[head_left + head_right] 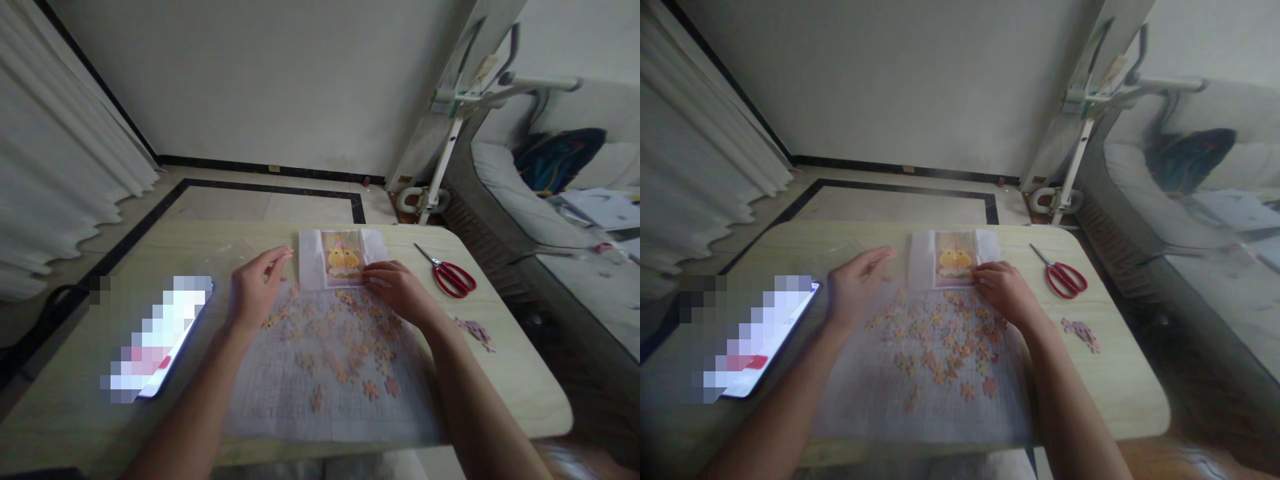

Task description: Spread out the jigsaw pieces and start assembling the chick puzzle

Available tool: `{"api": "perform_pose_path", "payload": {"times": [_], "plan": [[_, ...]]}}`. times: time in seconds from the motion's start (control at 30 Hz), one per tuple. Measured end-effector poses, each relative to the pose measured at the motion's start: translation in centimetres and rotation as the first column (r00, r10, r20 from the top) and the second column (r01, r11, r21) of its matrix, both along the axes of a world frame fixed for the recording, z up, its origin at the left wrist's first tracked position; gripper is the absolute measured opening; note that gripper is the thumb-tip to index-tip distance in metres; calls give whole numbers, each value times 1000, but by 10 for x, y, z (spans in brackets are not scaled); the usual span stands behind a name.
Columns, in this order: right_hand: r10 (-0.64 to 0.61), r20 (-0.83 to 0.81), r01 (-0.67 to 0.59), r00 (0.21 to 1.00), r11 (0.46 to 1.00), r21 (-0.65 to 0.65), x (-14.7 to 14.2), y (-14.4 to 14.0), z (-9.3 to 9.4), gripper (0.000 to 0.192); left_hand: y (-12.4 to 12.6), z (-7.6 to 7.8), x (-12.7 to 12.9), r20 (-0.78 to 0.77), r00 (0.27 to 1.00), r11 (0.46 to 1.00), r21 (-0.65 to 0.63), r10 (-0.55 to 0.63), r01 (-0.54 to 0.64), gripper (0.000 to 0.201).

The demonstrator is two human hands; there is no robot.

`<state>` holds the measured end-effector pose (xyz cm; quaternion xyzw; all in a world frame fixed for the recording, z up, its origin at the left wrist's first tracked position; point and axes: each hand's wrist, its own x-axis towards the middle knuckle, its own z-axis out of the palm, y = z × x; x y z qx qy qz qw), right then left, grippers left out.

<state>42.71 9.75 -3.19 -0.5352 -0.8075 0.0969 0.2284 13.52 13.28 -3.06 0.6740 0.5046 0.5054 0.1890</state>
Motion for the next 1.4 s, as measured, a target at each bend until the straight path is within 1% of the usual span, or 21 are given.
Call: {"api": "perform_pose_path", "payload": {"times": [0.13,0.23,0.47,0.6,0.8,1.0,1.17,1.3,1.4], "plan": [[-24,6,24,1000,999,-42,1,-1,2,26,0,-1,0,10,1000,1000,-6,-25,25,21],[-22,8,23,1000,999,-46,1,-1,2,21,0,-1,1,12,1000,1000,2,-18,18,21],[-53,26,52,998,998,23,-1,2,1,21,-2,1,2,2,1000,1000,-11,-24,24,21],[-58,30,57,998,998,39,-4,3,2,19,-3,1,2,-11,999,999,-10,-40,40,22],[-67,-25,69,997,996,62,-5,5,-1,19,-3,2,2,-5,998,998,-35,-58,58,24],[-102,-81,108,991,992,65,0,6,-5,18,-3,1,3,-3,998,998,-24,-56,56,23],[-55,-78,61,995,995,84,-8,-1,2,18,-4,2,2,-7,998,998,-28,-60,60,23],[11,2,-11,1000,1000,-3,-16,-6,6,19,-4,3,2,-21,998,998,-29,-55,55,23],[23,28,-22,999,999,-38,-18,-6,5,17,-3,2,2,-22,998,998,-31,-51,50,24]]}}
